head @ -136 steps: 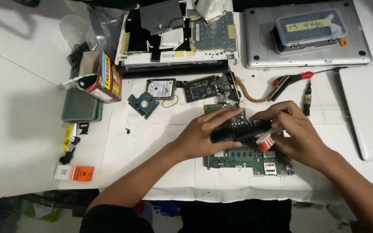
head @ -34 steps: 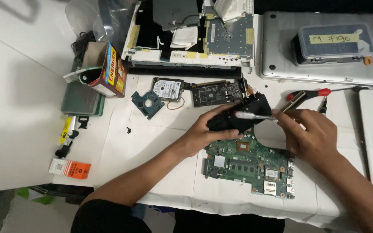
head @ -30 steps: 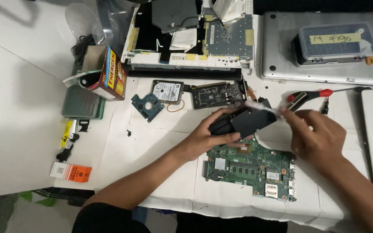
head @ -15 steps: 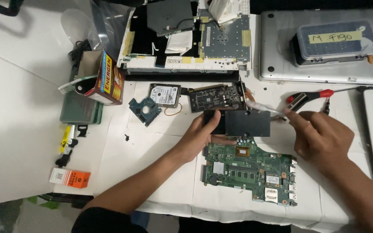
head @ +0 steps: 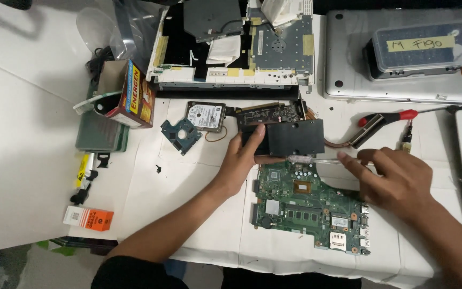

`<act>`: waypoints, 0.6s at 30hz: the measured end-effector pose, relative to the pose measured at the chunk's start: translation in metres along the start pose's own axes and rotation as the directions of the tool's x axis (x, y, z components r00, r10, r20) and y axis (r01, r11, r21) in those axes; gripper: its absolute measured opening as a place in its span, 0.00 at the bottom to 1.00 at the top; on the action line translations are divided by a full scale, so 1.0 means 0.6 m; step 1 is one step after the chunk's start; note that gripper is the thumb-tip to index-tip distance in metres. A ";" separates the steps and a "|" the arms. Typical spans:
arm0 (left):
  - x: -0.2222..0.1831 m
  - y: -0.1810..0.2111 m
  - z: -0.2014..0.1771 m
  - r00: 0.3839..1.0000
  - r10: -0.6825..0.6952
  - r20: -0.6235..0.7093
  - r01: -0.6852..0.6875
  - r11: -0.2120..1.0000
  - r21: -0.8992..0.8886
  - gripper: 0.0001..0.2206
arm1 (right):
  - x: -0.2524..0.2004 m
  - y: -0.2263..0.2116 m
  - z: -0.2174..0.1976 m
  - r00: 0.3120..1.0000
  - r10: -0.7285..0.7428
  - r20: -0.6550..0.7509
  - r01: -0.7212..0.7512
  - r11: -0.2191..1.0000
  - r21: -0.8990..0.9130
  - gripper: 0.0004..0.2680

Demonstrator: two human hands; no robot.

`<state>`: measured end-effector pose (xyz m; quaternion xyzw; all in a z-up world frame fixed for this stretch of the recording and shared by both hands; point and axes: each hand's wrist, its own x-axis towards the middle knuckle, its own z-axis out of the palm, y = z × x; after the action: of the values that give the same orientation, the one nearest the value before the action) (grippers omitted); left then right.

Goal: Cleaning dust from a laptop heatsink using a toothbrush on a repair workbench.

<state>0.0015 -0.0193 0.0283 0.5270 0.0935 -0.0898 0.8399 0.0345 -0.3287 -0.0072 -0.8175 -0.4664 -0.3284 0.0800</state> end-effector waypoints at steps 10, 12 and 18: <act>-0.010 -0.009 0.001 0.998 -0.031 0.052 0.026 0.996 0.083 0.20 | 0.003 -0.016 -0.003 0.956 0.292 0.000 -0.292 0.956 -0.026 0.16; -0.011 -0.011 0.001 0.998 0.005 0.067 -0.013 0.992 0.123 0.19 | 0.018 -0.028 0.000 0.999 -0.012 0.035 0.012 1.000 0.025 0.25; -0.006 -0.035 -0.004 0.990 0.031 0.139 -0.048 0.992 0.119 0.18 | -0.020 -0.026 0.023 0.989 0.142 0.029 -0.142 0.990 -0.023 0.20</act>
<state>-0.0071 -0.0260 0.0099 0.5718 0.0196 -0.1145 0.8122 0.0241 -0.3224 -0.0280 -0.8544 -0.4046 -0.3142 0.0874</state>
